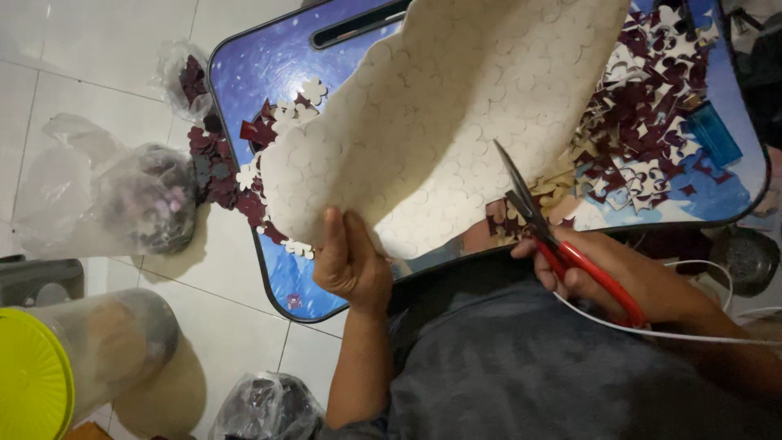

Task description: The person uses red-handled scissors to cut flower-shaped pieces from a white sheet of material with pre-drawn outlines. They hold the sheet with one hand and cut along the lines with the other, placing finished pieces on a blue tray.

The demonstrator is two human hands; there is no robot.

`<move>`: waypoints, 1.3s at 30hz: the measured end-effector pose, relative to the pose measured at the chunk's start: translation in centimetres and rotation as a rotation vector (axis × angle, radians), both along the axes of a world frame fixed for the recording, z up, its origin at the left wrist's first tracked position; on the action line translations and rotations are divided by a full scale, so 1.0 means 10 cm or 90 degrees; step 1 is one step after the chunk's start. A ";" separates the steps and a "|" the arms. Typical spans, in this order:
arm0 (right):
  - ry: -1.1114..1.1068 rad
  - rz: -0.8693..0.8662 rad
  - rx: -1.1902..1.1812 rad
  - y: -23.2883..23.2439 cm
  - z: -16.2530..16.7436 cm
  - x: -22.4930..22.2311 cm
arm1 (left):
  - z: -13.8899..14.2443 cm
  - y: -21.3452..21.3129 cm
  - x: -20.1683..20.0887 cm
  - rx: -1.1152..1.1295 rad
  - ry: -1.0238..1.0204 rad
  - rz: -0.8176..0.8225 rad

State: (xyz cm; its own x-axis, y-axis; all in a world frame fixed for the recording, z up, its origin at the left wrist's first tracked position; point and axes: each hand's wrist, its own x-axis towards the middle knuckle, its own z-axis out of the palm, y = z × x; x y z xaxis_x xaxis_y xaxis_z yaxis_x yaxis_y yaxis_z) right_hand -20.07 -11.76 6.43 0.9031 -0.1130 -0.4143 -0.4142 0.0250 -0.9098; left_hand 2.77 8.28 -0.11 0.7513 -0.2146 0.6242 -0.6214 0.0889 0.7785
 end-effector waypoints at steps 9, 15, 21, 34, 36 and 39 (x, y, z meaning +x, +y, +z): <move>0.004 0.011 -0.067 0.02 0.08 -0.01 | -0.14 0.06 -0.02 -0.008 0.029 0.029; 0.022 0.015 -0.103 0.00 0.06 0.02 | -0.19 0.08 0.06 -0.094 0.128 0.019; -0.021 -0.049 -0.088 -0.03 0.12 -0.03 | -0.15 0.12 0.11 -0.109 0.132 -0.008; 0.044 0.050 -0.140 -0.07 -0.04 -0.11 | -0.26 -0.07 -0.03 -0.074 0.243 -0.023; 0.095 0.084 -0.151 -0.10 -0.10 -0.10 | -0.24 -0.18 -0.08 -0.053 0.239 -0.052; 0.047 0.127 -0.182 -0.10 -0.12 -0.10 | -0.22 -0.32 -0.16 -0.027 0.209 -0.098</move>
State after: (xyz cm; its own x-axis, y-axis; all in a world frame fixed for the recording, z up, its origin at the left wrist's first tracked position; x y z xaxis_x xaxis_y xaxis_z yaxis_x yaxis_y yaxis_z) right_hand -21.06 -12.76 5.21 0.8880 -0.0586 -0.4561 -0.4501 -0.3137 -0.8361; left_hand 1.16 5.07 -2.28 0.8738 -0.3196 0.3664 -0.3162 0.1990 0.9276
